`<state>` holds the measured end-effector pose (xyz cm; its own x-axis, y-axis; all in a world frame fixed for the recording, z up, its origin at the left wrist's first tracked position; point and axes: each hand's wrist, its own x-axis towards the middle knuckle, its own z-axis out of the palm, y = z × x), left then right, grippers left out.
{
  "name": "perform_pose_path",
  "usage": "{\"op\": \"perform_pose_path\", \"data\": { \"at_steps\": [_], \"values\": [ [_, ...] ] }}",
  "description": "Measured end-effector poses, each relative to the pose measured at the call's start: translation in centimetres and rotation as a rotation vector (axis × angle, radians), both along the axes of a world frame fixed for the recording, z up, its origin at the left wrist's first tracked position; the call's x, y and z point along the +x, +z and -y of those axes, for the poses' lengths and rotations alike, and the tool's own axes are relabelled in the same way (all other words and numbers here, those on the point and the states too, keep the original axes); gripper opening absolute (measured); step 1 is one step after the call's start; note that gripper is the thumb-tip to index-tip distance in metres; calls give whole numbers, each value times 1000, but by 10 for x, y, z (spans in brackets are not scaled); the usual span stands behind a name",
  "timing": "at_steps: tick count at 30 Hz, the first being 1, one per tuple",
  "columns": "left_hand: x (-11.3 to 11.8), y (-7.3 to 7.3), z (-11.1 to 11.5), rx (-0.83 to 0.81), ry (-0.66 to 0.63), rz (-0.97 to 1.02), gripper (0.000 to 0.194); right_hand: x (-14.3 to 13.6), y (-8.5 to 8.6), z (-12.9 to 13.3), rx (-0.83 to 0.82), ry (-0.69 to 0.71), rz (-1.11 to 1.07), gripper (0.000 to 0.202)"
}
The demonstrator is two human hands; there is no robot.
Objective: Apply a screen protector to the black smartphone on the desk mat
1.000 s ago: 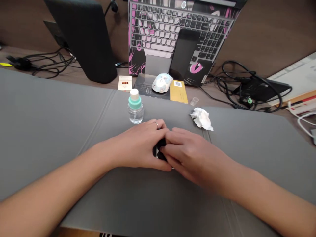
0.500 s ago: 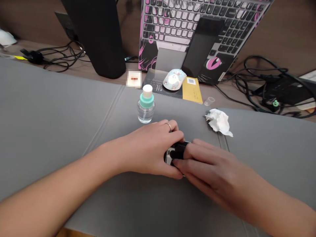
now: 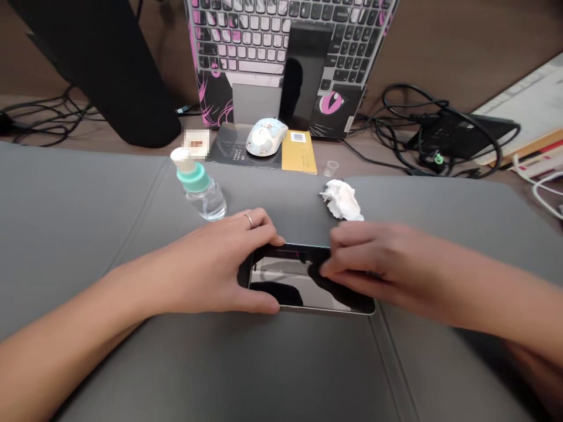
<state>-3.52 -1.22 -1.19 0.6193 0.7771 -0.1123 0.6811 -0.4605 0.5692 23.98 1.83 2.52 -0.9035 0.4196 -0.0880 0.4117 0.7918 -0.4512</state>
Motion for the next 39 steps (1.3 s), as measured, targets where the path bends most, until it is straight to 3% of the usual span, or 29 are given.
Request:
{"op": "perform_pose_path", "data": {
  "at_steps": [2, 5, 10, 16, 32, 39],
  "values": [
    [0, 0, 0, -7, -1, -10, 55, -5, -8, -2, 35, 30, -66, 29],
    [1, 1, 0, -18, 5, -21, 55, 1, -9, -6, -52, 56, -35, 25],
    [1, 2, 1, -17, 10, -34, 56, 16, -3, -9, -111, -76, 52, 18],
    [-1, -2, 1, 9, 18, -52, 62, 12, -7, -14, -123, -81, 19, 16],
    [-4, -4, 3, 8, 22, -62, 63, 27, 12, -16, -166, -153, 213, 18],
    [1, 0, 2, -11, 32, -71, 61, -7, -4, -3, -55, -28, 19, 20]
  ]
}}
